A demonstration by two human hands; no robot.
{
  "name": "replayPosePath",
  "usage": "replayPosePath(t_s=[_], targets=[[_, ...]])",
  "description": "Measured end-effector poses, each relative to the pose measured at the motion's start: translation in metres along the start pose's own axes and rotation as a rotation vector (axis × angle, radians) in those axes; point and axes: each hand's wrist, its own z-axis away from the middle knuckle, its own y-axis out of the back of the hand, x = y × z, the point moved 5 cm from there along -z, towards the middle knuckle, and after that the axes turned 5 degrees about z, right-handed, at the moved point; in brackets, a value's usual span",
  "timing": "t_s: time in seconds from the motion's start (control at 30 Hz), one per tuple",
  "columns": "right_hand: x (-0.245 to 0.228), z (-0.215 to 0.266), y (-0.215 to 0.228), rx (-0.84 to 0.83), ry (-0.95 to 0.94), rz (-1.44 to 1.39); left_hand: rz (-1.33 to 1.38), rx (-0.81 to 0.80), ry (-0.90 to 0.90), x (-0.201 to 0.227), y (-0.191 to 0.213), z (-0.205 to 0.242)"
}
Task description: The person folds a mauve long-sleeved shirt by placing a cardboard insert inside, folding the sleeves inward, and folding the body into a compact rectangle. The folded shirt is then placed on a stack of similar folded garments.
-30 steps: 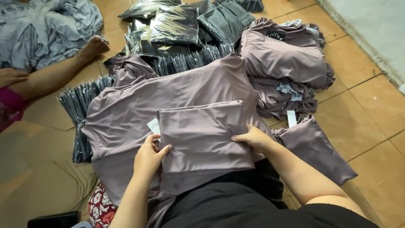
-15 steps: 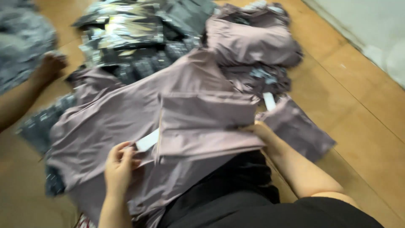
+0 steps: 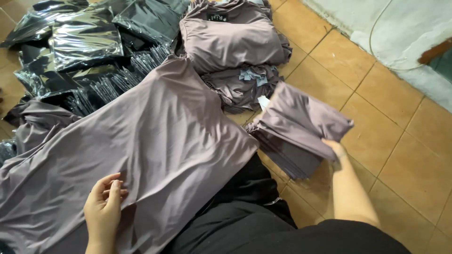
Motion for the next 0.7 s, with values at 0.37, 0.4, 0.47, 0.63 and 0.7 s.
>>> replayPosePath(t_s=[0.37,0.4,0.47,0.63,0.7], targets=[[0.11,-0.074,0.022,-0.097,-0.23,-0.106,-0.176,0.046,-0.09,-0.021,0.04,0.002],[0.113,-0.073,0.025,-0.102,-0.226,-0.095,-0.169,0.055,-0.083,-0.031,0.047,0.001],[0.114,-0.075,0.031,-0.091,-0.307,-0.053,-0.148,0.075,-0.143,-0.048,0.059,-0.001],[0.03,0.004,-0.004,0.166,-0.173,0.166,-0.122,0.147,-0.099,-0.049,0.076,0.011],[-0.018,0.05,-0.028,0.295,-0.042,0.334,-0.121,0.166,-0.109,-0.053,0.082,0.015]])
